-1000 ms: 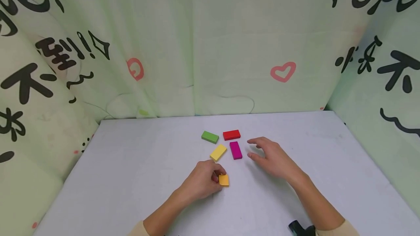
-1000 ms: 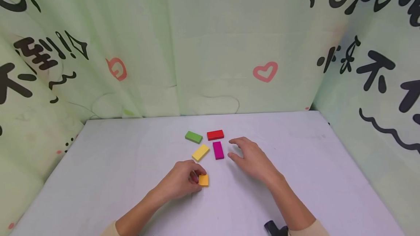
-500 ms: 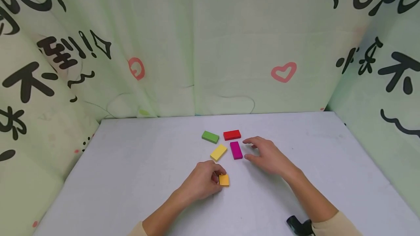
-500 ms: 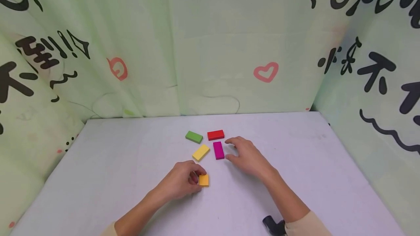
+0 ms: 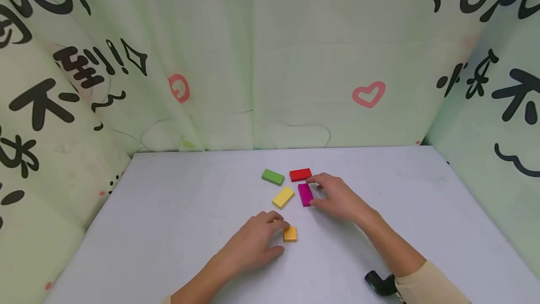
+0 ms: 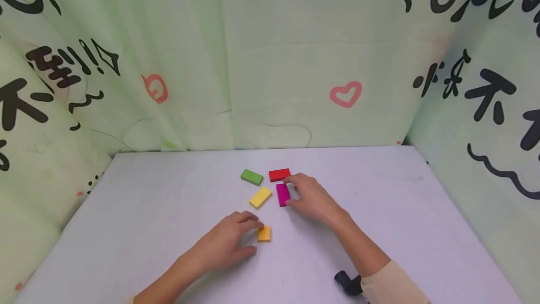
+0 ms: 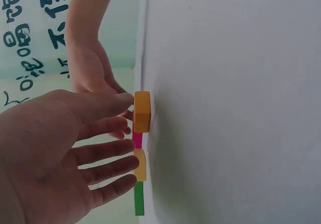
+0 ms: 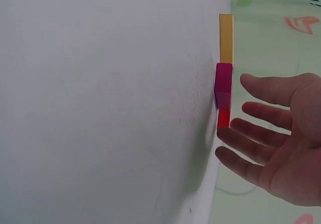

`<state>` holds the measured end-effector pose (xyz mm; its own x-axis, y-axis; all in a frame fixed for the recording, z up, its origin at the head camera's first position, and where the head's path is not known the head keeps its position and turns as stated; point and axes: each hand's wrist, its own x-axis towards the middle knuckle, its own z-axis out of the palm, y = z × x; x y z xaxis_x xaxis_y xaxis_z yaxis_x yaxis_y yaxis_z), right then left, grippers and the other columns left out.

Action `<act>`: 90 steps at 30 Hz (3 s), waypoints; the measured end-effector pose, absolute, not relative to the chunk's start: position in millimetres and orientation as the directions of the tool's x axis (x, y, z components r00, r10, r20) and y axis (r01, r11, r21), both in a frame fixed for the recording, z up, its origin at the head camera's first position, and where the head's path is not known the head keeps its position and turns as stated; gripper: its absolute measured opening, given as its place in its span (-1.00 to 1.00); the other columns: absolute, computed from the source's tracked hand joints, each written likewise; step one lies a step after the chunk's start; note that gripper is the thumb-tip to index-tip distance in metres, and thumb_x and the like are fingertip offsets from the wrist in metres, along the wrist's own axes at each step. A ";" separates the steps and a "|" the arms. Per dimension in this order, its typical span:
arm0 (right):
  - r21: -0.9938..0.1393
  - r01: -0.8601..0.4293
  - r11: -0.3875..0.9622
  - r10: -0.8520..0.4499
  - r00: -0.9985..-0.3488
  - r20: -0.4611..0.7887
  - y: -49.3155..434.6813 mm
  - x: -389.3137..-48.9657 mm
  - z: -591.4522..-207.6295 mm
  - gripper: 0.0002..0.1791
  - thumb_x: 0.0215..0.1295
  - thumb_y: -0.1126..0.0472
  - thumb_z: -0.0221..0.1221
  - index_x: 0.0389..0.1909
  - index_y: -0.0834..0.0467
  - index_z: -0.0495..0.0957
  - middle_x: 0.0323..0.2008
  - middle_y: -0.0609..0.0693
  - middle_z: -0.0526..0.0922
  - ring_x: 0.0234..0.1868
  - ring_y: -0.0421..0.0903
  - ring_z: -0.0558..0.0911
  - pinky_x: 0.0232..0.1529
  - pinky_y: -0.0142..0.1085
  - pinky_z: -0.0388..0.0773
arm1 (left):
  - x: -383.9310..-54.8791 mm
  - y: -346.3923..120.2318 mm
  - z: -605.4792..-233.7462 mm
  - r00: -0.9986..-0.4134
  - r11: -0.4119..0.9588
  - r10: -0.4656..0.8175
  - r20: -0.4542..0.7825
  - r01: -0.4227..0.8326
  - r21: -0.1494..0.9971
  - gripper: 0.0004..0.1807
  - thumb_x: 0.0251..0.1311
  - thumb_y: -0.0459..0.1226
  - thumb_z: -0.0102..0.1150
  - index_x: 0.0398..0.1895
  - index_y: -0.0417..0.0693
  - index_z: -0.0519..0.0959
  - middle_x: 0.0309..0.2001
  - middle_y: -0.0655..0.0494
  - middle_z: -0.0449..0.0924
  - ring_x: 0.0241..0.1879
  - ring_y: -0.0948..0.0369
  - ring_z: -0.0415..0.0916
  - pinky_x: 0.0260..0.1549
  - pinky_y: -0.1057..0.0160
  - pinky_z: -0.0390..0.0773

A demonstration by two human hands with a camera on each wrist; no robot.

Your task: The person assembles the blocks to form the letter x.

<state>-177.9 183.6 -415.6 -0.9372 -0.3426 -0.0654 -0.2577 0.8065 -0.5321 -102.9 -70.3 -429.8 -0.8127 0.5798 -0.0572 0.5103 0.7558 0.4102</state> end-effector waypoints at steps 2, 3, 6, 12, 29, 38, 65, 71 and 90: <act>-0.527 -0.262 0.808 -0.347 -0.935 -0.067 181.9 -178.8 -415.4 -0.38 0.24 0.22 0.44 0.32 0.19 0.53 0.23 0.17 0.61 0.16 0.13 0.63 0.11 0.00 0.69 | -98.9 -74.9 -429.1 -0.787 0.747 0.615 -0.044 0.565 0.351 -0.50 0.28 -0.13 0.43 0.29 0.16 0.62 0.34 0.19 0.55 0.25 0.16 0.53 0.23 0.10 0.58; -0.524 -0.263 0.810 -0.348 -0.935 -0.069 181.1 -179.1 -415.2 -0.38 0.24 0.22 0.44 0.32 0.20 0.52 0.24 0.17 0.61 0.17 0.13 0.63 0.11 0.00 0.69 | -97.1 -77.3 -429.3 -0.771 0.736 0.637 -0.034 0.594 0.324 -0.49 0.29 -0.12 0.41 0.32 0.15 0.60 0.39 0.17 0.52 0.30 0.13 0.51 0.26 0.07 0.56; -0.513 -0.276 0.813 -0.358 -0.931 -0.067 180.0 -180.5 -415.6 -0.37 0.23 0.24 0.45 0.33 0.21 0.52 0.25 0.18 0.61 0.18 0.14 0.62 0.12 0.01 0.69 | -92.4 -83.1 -429.3 -0.724 0.700 0.690 -0.015 0.662 0.267 -0.43 0.32 -0.11 0.39 0.39 0.15 0.54 0.48 0.14 0.44 0.37 0.10 0.49 0.31 0.04 0.53; -0.514 -0.298 0.805 -0.382 -0.922 -0.064 179.7 -182.6 -417.7 -0.35 0.21 0.28 0.46 0.34 0.22 0.52 0.23 0.17 0.62 0.18 0.13 0.62 0.14 0.01 0.68 | -88.3 -88.3 -432.0 -0.685 0.671 0.728 -0.030 0.703 0.233 -0.38 0.37 -0.14 0.34 0.47 0.22 0.43 0.55 0.18 0.33 0.43 0.09 0.44 0.35 0.03 0.50; -0.515 -0.302 0.802 -0.405 -0.909 -0.097 180.5 -187.8 -418.9 -0.33 0.24 0.30 0.44 0.38 0.21 0.49 0.25 0.17 0.62 0.21 0.15 0.61 0.17 0.02 0.66 | -86.8 -85.3 -431.6 -0.684 0.694 0.719 -0.126 0.695 0.189 -0.31 0.41 -0.08 0.30 0.57 0.28 0.32 0.60 0.31 0.23 0.47 0.13 0.37 0.38 0.00 0.44; -0.494 -0.303 0.815 -0.404 -0.908 -0.110 178.0 -188.3 -420.9 -0.32 0.22 0.32 0.45 0.39 0.18 0.50 0.24 0.16 0.62 0.21 0.14 0.60 0.17 0.03 0.66 | -84.8 -83.3 -429.7 -0.697 0.726 0.686 -0.207 0.639 0.254 -0.28 0.42 -0.09 0.29 0.60 0.32 0.28 0.63 0.33 0.17 0.48 -0.07 0.38 0.39 -0.17 0.44; -0.484 -0.350 0.802 -0.413 -0.910 -0.025 175.9 -181.7 -423.8 -0.37 0.15 0.28 0.50 0.28 0.21 0.58 0.16 0.12 0.66 0.19 0.12 0.63 0.18 0.04 0.66 | -75.8 -76.0 -433.1 -0.726 0.742 0.670 -0.157 0.646 0.180 -0.29 0.40 -0.07 0.31 0.58 0.29 0.33 0.61 0.32 0.20 0.45 -0.05 0.42 0.28 -0.18 0.54; -0.481 -0.337 0.809 -0.399 -0.917 -0.029 176.3 -180.0 -424.2 -0.37 0.14 0.26 0.51 0.27 0.19 0.60 0.14 0.11 0.67 0.16 0.10 0.64 0.12 -0.01 0.70 | -74.4 -75.0 -432.1 -0.729 0.750 0.662 -0.177 0.636 0.182 -0.27 0.39 -0.06 0.32 0.59 0.32 0.31 0.62 0.32 0.17 0.46 -0.05 0.41 0.28 -0.19 0.55; -0.477 -0.317 0.820 -0.383 -0.923 -0.045 177.8 -174.0 -421.2 -0.36 0.13 0.22 0.52 0.27 0.19 0.61 0.18 0.13 0.65 0.18 0.12 0.63 0.12 -0.01 0.70 | -74.1 -81.6 -434.0 -0.711 0.732 0.680 -0.180 0.641 0.233 -0.31 0.45 -0.12 0.25 0.60 0.29 0.28 0.65 0.30 0.11 0.48 -0.08 0.38 0.31 -0.20 0.52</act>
<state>-174.0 177.8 -421.2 -0.9227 -0.3828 -0.0450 -0.3169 0.8198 -0.4770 -74.1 -81.6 -434.0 -0.7108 0.6799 -0.1805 0.6407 0.7316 0.2329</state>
